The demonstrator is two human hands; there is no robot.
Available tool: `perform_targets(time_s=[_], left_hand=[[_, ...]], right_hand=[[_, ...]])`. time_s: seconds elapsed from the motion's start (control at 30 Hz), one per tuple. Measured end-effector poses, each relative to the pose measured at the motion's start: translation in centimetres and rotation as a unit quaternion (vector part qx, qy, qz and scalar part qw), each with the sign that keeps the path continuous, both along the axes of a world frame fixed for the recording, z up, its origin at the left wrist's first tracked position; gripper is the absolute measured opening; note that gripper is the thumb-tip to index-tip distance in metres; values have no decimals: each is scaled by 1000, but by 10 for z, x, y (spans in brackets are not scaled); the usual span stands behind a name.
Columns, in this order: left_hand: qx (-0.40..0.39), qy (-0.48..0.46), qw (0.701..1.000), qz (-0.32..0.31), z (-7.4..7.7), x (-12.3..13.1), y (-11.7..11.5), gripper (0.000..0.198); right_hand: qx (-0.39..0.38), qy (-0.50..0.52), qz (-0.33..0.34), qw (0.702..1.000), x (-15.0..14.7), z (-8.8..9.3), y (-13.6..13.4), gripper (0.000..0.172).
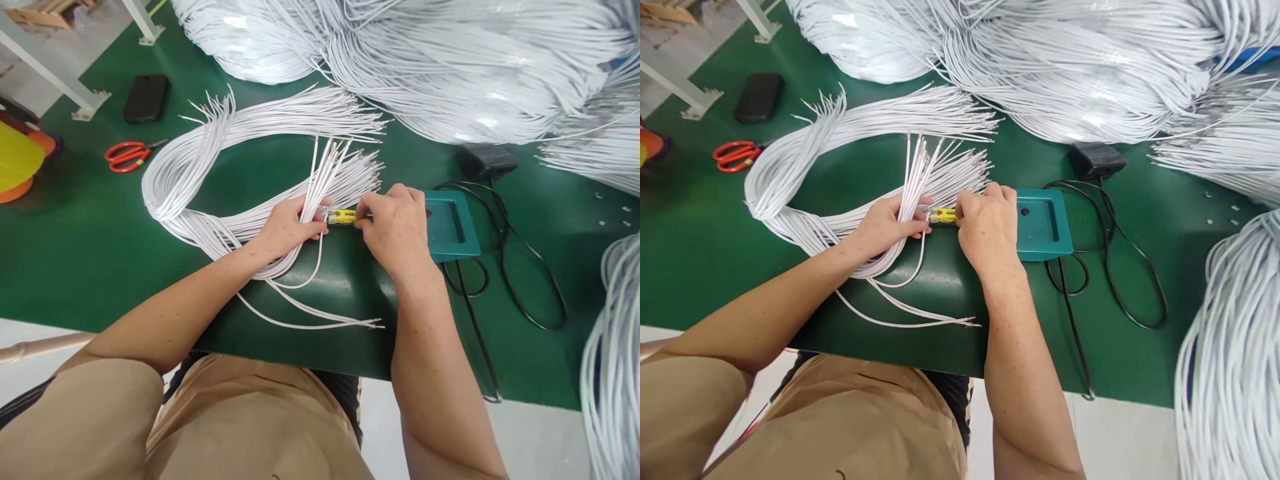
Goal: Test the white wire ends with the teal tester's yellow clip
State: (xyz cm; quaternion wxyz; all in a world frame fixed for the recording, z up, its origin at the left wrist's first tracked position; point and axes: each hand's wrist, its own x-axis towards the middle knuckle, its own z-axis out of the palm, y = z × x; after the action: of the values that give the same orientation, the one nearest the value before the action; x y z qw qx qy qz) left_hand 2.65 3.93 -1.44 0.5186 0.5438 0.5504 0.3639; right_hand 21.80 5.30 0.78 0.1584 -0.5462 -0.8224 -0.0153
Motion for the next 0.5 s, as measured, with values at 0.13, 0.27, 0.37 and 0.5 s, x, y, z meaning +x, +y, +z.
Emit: perform_targets(time_s=[0.13,0.27,0.37,0.5], left_hand=[[24,53,998,0,-2,0,0,44],[49,84,995,4,-3,0,-2,41],[42,77,996,-5,-4,-1,-1,40],[22,58,998,-11,-1,-3,1,39]], right_hand=[[2,9,-5,1000,0,-2,2,15],[12,13,6,1000,2,1,-2,12],[63,8,-42,997,8,2,-6,17],[99,-6,-150,984,19,-6,-6,35]])
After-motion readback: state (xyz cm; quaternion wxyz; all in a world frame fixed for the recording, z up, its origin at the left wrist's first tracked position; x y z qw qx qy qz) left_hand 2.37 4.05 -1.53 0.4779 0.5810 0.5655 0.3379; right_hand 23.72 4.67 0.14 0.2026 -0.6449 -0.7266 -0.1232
